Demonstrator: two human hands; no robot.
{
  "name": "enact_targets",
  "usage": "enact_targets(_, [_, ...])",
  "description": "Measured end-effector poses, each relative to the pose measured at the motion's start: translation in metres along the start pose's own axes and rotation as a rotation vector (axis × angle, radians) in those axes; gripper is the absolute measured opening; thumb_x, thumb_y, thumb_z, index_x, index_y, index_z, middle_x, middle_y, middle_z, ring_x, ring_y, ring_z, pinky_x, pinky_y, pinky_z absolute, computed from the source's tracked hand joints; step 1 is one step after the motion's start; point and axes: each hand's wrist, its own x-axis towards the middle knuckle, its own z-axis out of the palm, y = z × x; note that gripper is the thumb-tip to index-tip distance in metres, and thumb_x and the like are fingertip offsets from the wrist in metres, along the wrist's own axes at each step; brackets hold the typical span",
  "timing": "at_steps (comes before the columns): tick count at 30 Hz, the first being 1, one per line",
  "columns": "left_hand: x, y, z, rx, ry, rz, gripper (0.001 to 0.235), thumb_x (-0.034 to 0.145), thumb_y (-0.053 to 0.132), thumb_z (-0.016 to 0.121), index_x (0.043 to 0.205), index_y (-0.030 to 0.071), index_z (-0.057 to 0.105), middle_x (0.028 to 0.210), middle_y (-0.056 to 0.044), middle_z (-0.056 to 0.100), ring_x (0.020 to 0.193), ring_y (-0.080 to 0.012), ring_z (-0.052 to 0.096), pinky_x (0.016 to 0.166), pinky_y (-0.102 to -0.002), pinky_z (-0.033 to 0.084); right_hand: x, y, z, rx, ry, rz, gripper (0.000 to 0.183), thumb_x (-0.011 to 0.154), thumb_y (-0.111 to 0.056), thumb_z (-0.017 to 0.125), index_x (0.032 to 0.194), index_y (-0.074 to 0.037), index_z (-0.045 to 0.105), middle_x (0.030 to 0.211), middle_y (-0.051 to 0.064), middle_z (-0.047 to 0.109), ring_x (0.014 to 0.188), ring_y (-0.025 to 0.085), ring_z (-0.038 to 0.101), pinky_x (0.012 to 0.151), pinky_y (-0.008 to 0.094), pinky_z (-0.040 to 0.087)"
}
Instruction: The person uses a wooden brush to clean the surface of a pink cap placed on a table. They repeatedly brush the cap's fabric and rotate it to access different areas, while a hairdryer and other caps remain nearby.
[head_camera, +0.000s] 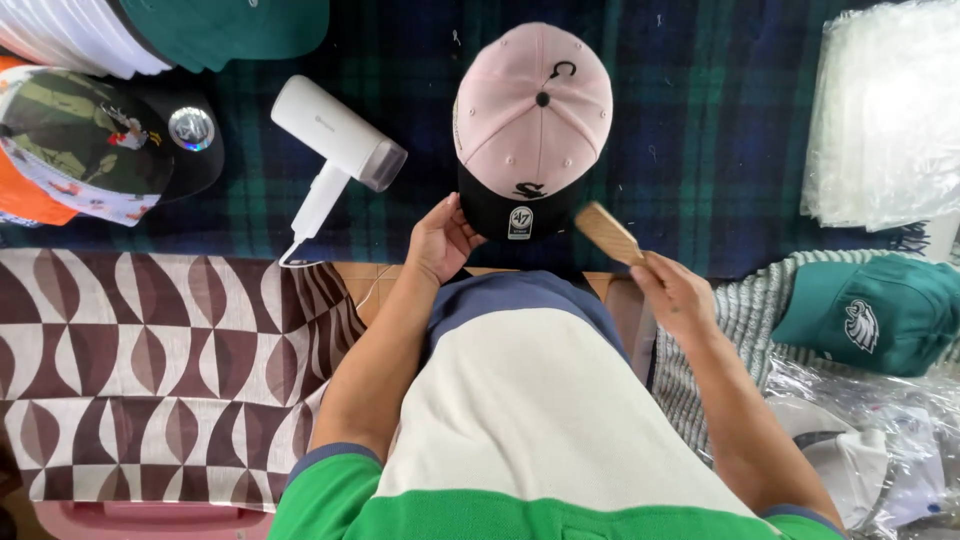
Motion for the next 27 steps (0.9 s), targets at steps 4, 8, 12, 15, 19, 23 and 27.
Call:
enact_targets(4, [0.011, -0.006, -0.018, 0.047, 0.037, 0.018, 0.011, 0.098, 0.023, 0.067, 0.097, 0.014, 0.074, 0.069, -0.006, 0.070, 0.069, -0.0325, 0.076, 0.067, -0.047, 0.065, 0.053, -0.097, 0.040, 0.156, -0.034, -0.149, 0.016, 0.090, -0.031, 0.078, 0.104, -0.024, 0.078, 0.090, 0.005, 0.078, 0.083, 0.031, 0.074, 0.072, 0.044, 0.059])
enact_targets(8, [0.014, -0.009, -0.026, 0.106, 0.089, 0.061, 0.009, 0.097, 0.019, 0.068, 0.100, 0.012, 0.073, 0.082, -0.010, 0.074, 0.077, -0.0353, 0.076, 0.071, -0.049, 0.065, 0.081, -0.076, 0.059, 0.224, -0.056, -0.375, 0.029, 0.081, -0.030, 0.077, 0.108, -0.019, 0.075, 0.079, 0.013, 0.071, 0.079, 0.040, 0.067, 0.067, 0.052, 0.054])
enact_targets(12, [0.025, -0.022, -0.032, 0.109, 0.099, 0.131, 0.009, 0.099, 0.020, 0.066, 0.099, 0.014, 0.072, 0.082, -0.011, 0.076, 0.076, -0.0340, 0.078, 0.070, -0.049, 0.065, 0.060, 0.019, -0.008, 0.031, 0.018, -0.158, 0.024, 0.103, -0.036, 0.070, 0.116, -0.016, 0.076, 0.087, 0.012, 0.072, 0.087, 0.037, 0.069, 0.074, 0.049, 0.053])
enact_targets(15, [0.032, -0.024, -0.038, 0.133, 0.099, 0.148, 0.011, 0.101, 0.020, 0.063, 0.102, 0.012, 0.072, 0.083, -0.012, 0.076, 0.076, -0.0347, 0.077, 0.070, -0.050, 0.065, 0.044, 0.054, 0.002, -0.108, 0.128, -0.140, 0.024, 0.102, -0.038, 0.076, 0.112, -0.017, 0.079, 0.096, 0.008, 0.076, 0.093, 0.029, 0.072, 0.080, 0.040, 0.055])
enact_targets(19, [0.021, -0.024, -0.018, 0.137, 0.159, 0.175, 0.013, 0.101, 0.020, 0.063, 0.099, 0.011, 0.071, 0.077, -0.010, 0.073, 0.070, -0.0330, 0.077, 0.066, -0.047, 0.065, 0.074, -0.076, 0.026, 0.160, -0.102, -0.157, 0.011, 0.093, -0.031, 0.075, 0.100, -0.023, 0.079, 0.075, 0.007, 0.073, 0.083, 0.041, 0.068, 0.071, 0.049, 0.053])
enact_targets(23, [0.019, -0.020, -0.013, 0.159, 0.156, 0.206, 0.012, 0.101, 0.019, 0.063, 0.102, 0.011, 0.071, 0.078, -0.010, 0.073, 0.072, -0.0317, 0.077, 0.067, -0.045, 0.066, 0.089, -0.043, 0.017, 0.037, -0.094, -0.185, 0.020, 0.093, -0.045, 0.074, 0.102, -0.028, 0.079, 0.077, 0.009, 0.070, 0.080, 0.036, 0.068, 0.072, 0.050, 0.052])
enact_targets(27, [0.015, -0.020, -0.009, 0.122, 0.173, 0.192, 0.011, 0.101, 0.020, 0.064, 0.101, 0.011, 0.072, 0.081, -0.012, 0.074, 0.074, -0.0341, 0.077, 0.067, -0.049, 0.066, 0.073, 0.054, -0.022, -0.042, -0.055, 0.014, 0.028, 0.107, -0.045, 0.070, 0.120, -0.021, 0.077, 0.086, 0.005, 0.071, 0.088, 0.032, 0.070, 0.076, 0.044, 0.053])
